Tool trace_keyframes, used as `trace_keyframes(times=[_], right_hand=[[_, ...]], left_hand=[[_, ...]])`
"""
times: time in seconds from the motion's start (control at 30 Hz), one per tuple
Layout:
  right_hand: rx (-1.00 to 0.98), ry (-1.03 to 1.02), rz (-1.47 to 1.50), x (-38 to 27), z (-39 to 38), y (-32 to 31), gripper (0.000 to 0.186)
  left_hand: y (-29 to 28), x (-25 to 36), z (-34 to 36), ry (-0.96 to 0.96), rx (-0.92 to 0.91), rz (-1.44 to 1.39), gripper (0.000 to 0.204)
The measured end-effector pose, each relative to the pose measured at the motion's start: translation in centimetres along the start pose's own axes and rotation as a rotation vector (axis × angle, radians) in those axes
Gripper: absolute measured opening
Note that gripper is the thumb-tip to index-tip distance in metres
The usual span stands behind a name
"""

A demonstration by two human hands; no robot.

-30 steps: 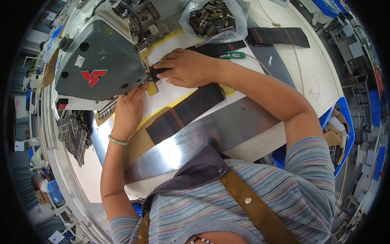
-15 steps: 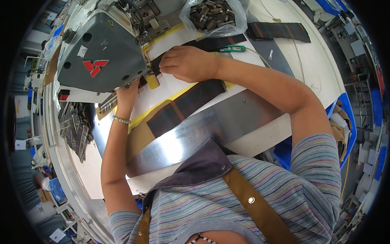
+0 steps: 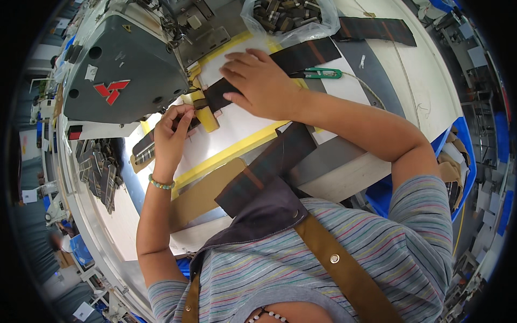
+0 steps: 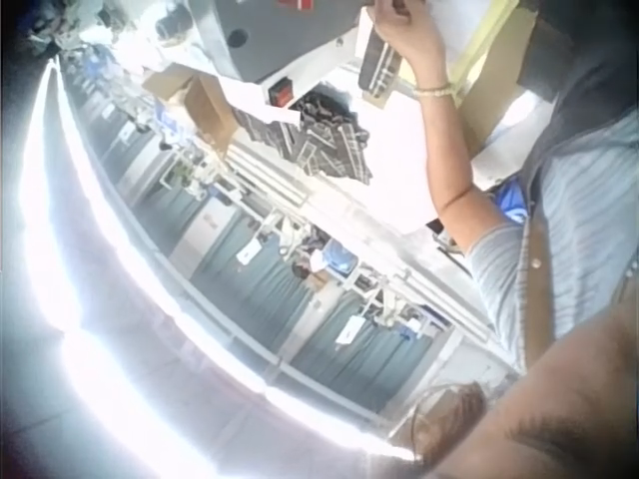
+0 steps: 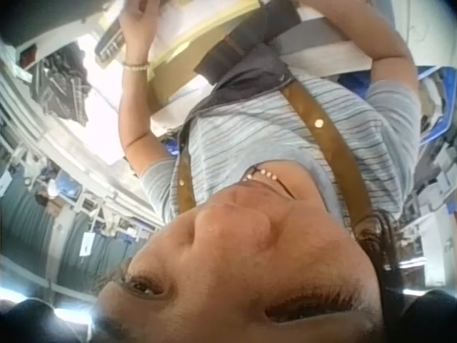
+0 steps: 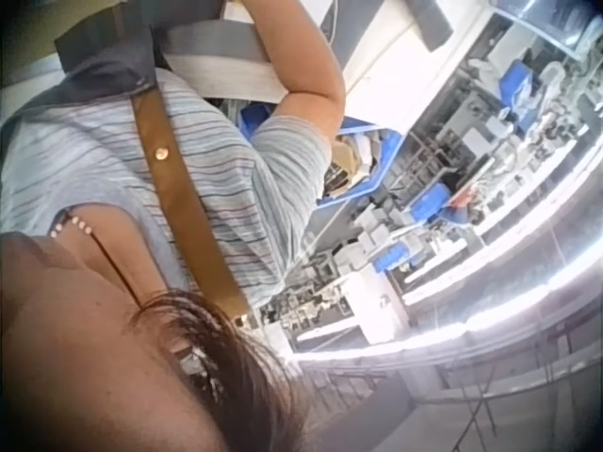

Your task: Sewing patterned fabric strips onto base materials using an industrial sewing machine.

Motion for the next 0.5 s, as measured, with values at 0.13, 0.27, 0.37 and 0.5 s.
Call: trace_keyframes(times=[0.13,0.27,0.37,0.5], right_hand=[[-0.071,-0.210,0.211,-0.5,0.2,0.1,0.057],[-0.148,-0.413,0.334,-2.4,-0.3,1.1,0.056],[-0.115,-0.144,0.088,-1.1,0.3,1.2,0.055],[-0.063,-0.111,0.081,-0.1,0.6,-0.2,0.045]], left_hand=[[0.1,0.3,0.4,0.039,0.061,0.027,0.023],[1.1,1.5,0.8,0.110,0.165,0.067,0.024],[1.3,2.3,0.9,0.135,0.195,0.121,0.024],[1.1,1.6,1.0,0.161,0.211,0.175,0.021]])
Point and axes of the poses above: each hand's wrist, its own z-axis towards the middle knuckle, its own y-axis out of the palm, x = y × z, the point moved 6 cm from there along z, towards the middle knuckle, and after that the axes turned 2 degrees about y, right-handed, at the moved point
